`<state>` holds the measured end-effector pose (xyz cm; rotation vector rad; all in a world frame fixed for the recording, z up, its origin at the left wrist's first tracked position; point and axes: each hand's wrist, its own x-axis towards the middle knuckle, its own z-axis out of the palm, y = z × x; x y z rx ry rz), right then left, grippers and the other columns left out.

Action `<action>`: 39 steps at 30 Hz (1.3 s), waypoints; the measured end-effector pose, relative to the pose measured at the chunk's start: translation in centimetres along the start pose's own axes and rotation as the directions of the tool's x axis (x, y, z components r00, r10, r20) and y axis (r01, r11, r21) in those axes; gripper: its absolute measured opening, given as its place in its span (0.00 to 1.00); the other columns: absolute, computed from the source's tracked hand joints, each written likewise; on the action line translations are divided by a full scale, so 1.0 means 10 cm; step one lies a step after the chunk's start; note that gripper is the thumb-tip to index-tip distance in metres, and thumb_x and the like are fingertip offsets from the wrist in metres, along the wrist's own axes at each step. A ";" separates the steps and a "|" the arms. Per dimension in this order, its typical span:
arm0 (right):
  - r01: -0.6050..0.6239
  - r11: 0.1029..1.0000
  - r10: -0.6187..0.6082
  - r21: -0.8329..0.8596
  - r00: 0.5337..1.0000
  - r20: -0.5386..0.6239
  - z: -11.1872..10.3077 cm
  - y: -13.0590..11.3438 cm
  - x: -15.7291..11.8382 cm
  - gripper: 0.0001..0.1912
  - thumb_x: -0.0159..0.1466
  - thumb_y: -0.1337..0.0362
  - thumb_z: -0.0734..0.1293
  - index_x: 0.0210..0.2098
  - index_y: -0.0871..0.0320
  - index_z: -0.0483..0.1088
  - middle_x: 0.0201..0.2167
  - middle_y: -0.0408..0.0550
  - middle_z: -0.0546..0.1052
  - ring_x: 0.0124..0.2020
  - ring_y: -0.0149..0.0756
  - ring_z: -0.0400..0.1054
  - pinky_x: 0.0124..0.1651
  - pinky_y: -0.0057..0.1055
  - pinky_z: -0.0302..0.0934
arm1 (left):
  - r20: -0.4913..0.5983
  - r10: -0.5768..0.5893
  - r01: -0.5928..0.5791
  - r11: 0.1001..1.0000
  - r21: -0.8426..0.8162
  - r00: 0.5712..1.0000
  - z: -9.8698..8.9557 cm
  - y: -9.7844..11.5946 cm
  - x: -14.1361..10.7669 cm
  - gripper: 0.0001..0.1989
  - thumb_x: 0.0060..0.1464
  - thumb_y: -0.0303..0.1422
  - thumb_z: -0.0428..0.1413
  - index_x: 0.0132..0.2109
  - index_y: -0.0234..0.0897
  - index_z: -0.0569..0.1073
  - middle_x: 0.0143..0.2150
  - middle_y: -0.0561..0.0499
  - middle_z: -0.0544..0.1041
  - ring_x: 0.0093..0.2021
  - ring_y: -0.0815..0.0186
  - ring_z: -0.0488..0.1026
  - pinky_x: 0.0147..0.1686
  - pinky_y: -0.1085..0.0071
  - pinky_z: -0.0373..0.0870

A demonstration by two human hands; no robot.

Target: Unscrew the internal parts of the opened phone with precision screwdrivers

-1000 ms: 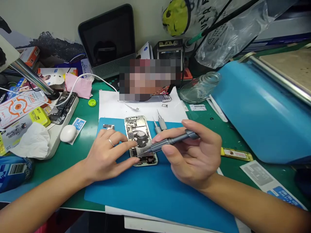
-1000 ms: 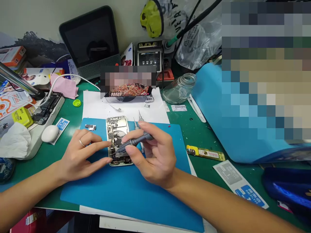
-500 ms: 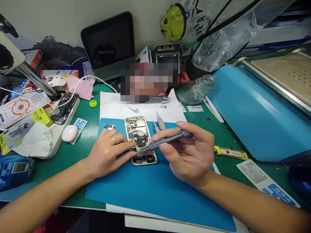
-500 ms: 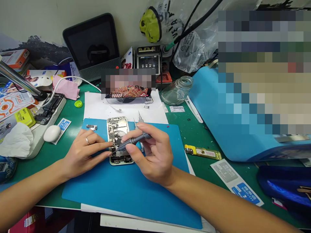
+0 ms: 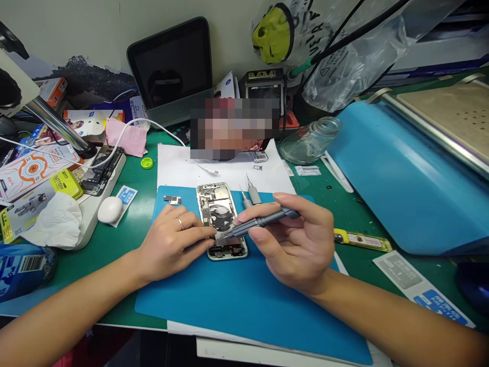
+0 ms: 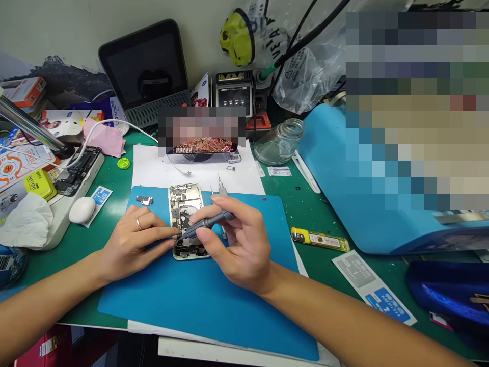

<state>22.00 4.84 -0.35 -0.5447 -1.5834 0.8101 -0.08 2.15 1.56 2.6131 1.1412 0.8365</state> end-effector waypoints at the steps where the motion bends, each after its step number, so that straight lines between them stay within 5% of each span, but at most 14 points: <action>1: 0.001 1.000 -0.001 0.005 1.000 0.001 0.00 0.00 0.00 0.31 0.64 0.75 0.67 0.62 0.42 0.63 0.37 0.45 0.79 0.34 0.38 0.78 0.33 0.37 0.79 | 0.001 0.004 -0.004 1.000 -0.003 1.000 0.00 0.00 0.00 0.06 0.65 0.32 0.57 0.46 0.37 0.78 0.36 0.51 0.80 0.33 0.67 0.69 0.35 0.65 0.58; 39: 0.003 0.999 -0.004 0.044 0.999 0.034 0.01 0.04 -0.04 0.34 0.63 0.79 0.67 0.64 0.46 0.62 0.39 0.48 0.78 0.37 0.38 0.77 0.35 0.37 0.78 | 0.014 -0.001 0.001 0.999 -0.035 1.000 0.02 0.03 0.01 0.07 0.65 0.32 0.57 0.40 0.37 0.79 0.33 0.51 0.78 0.32 0.66 0.66 0.33 0.64 0.54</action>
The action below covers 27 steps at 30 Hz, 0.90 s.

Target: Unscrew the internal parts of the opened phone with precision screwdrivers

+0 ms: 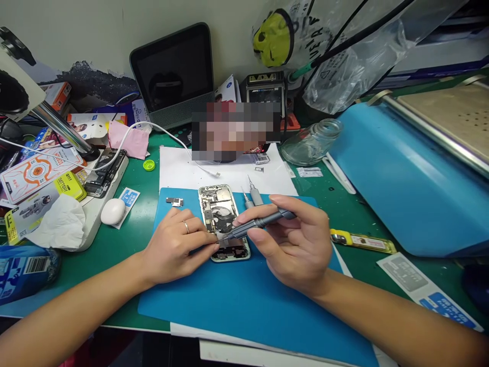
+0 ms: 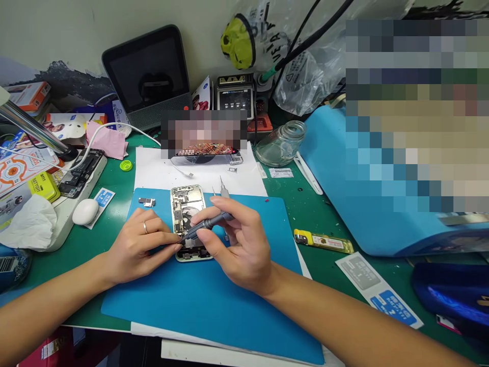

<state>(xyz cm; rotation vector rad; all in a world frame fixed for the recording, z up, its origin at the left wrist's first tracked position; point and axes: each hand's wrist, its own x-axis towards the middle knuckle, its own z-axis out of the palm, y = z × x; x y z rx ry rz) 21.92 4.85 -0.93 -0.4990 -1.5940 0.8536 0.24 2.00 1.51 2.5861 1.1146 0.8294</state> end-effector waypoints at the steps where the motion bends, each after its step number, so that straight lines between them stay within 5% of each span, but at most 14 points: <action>1: 0.000 1.000 0.000 0.000 1.000 0.001 0.00 0.00 0.00 0.34 0.63 0.79 0.67 0.64 0.46 0.62 0.39 0.48 0.78 0.38 0.37 0.77 0.35 0.37 0.78 | -0.002 0.000 0.000 1.000 0.001 1.000 0.00 0.00 0.00 0.06 0.65 0.33 0.57 0.41 0.37 0.79 0.33 0.52 0.78 0.32 0.66 0.66 0.33 0.64 0.54; 27: 0.006 1.000 -0.006 0.005 1.000 -0.006 0.01 0.00 0.01 0.32 0.64 0.77 0.66 0.63 0.46 0.62 0.39 0.46 0.78 0.38 0.36 0.77 0.36 0.34 0.78 | 0.016 -0.013 0.013 1.000 0.010 1.000 0.00 0.00 0.00 0.07 0.65 0.33 0.56 0.41 0.38 0.79 0.32 0.52 0.78 0.32 0.66 0.66 0.33 0.64 0.54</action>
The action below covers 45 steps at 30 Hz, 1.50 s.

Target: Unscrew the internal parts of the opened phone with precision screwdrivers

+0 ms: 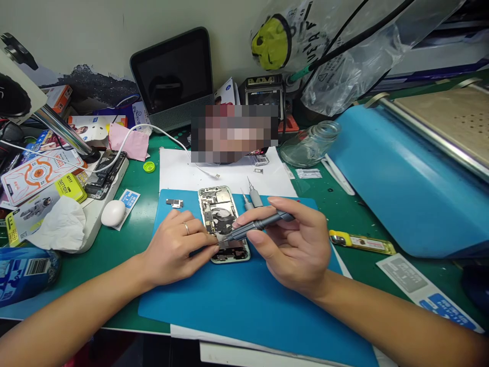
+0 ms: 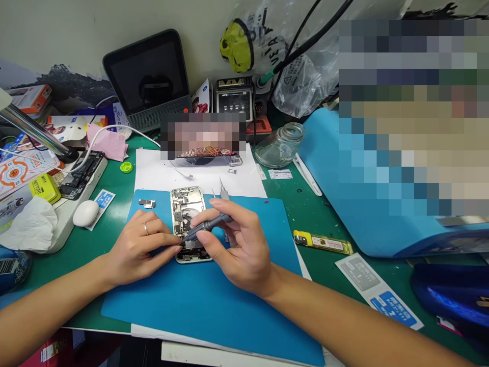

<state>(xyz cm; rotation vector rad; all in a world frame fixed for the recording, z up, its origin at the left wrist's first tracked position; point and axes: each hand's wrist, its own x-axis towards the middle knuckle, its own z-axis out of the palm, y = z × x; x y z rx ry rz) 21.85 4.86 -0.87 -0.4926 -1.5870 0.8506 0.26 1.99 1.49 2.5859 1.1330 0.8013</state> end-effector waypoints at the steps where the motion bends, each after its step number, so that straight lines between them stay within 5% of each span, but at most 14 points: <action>1: -0.002 1.000 0.002 -0.001 1.000 0.002 0.00 0.00 0.00 0.31 0.64 0.77 0.67 0.63 0.46 0.62 0.39 0.46 0.78 0.38 0.36 0.77 0.36 0.34 0.78 | 0.003 -0.002 0.002 1.000 0.001 1.000 0.00 0.00 0.00 0.07 0.65 0.33 0.56 0.41 0.38 0.79 0.32 0.52 0.78 0.32 0.66 0.66 0.33 0.64 0.54; 45: -0.009 0.999 0.010 -0.041 1.000 0.016 -0.01 0.00 0.01 0.29 0.66 0.73 0.67 0.62 0.46 0.61 0.39 0.46 0.78 0.37 0.36 0.77 0.35 0.34 0.78 | -0.006 0.001 -0.001 1.000 0.013 1.000 0.00 0.01 0.02 0.08 0.66 0.34 0.56 0.40 0.38 0.79 0.31 0.52 0.78 0.31 0.66 0.66 0.32 0.64 0.54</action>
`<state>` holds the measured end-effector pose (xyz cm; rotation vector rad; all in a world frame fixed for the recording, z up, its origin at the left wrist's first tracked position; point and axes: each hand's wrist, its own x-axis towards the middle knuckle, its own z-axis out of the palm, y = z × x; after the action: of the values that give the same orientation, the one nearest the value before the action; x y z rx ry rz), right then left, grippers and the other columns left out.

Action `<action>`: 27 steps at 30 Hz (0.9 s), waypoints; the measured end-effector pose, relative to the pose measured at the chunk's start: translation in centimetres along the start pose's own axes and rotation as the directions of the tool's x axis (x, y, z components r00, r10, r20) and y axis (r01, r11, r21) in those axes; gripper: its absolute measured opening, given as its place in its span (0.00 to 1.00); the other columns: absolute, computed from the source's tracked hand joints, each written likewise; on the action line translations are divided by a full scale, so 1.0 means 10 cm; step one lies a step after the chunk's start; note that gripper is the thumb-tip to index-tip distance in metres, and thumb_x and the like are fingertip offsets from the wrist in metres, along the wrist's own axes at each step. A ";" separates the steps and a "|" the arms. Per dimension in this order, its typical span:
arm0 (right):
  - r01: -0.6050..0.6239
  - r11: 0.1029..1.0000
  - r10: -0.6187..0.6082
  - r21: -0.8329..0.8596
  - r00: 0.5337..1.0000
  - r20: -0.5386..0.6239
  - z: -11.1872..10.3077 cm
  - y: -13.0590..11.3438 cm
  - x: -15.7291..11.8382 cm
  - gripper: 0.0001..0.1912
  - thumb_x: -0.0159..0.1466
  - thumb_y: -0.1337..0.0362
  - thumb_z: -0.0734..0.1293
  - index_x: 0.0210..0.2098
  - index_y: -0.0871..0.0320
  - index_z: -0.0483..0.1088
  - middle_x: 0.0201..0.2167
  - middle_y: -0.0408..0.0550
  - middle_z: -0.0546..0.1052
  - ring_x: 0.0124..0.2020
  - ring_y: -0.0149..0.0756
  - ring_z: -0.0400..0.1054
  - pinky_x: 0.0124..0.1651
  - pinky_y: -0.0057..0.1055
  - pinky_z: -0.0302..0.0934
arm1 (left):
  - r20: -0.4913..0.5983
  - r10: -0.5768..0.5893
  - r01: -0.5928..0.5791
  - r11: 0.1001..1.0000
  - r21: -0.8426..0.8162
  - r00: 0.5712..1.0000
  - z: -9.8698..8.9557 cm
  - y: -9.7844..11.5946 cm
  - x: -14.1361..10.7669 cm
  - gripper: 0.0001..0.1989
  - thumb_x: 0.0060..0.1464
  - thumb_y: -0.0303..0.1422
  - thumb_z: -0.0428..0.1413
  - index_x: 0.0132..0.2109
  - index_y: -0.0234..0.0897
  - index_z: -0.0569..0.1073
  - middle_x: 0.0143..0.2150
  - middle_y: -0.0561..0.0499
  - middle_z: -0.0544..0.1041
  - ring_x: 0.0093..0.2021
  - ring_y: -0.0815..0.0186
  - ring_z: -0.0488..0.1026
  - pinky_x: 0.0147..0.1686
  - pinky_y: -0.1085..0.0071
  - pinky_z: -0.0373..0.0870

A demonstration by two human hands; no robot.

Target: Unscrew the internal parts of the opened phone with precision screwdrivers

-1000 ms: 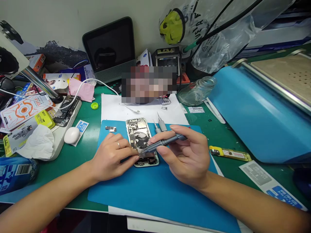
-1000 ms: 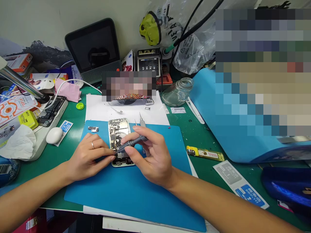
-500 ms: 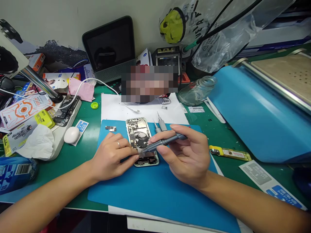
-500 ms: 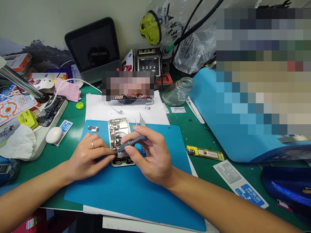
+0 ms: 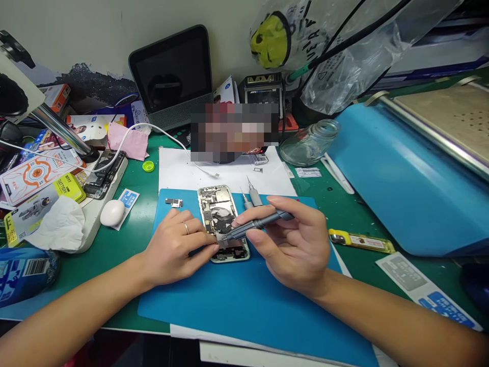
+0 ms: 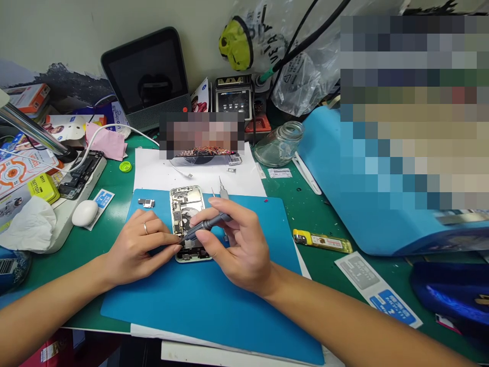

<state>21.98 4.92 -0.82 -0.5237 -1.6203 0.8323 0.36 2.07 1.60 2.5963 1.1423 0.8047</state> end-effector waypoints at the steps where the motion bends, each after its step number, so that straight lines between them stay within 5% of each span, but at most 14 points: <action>1: 0.001 1.000 -0.001 -0.002 1.000 0.000 0.00 0.00 0.00 0.28 0.66 0.73 0.67 0.62 0.46 0.61 0.39 0.45 0.78 0.37 0.36 0.77 0.35 0.33 0.78 | -0.002 0.001 -0.001 1.000 -0.001 1.000 0.00 0.00 0.00 0.08 0.65 0.34 0.56 0.40 0.38 0.79 0.31 0.52 0.78 0.31 0.66 0.67 0.32 0.64 0.55; 27: -0.008 0.999 0.007 0.050 1.000 0.009 0.00 0.02 -0.02 0.31 0.64 0.77 0.67 0.63 0.48 0.60 0.41 0.45 0.77 0.40 0.35 0.77 0.37 0.33 0.79 | -0.031 0.019 -0.020 0.999 -0.027 0.999 -0.01 0.00 0.00 0.07 0.65 0.32 0.57 0.40 0.37 0.79 0.32 0.52 0.78 0.31 0.67 0.67 0.33 0.65 0.55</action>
<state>21.98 4.88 -1.09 -0.4915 -1.6018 0.8801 0.33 2.08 1.69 2.5857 1.1084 0.8613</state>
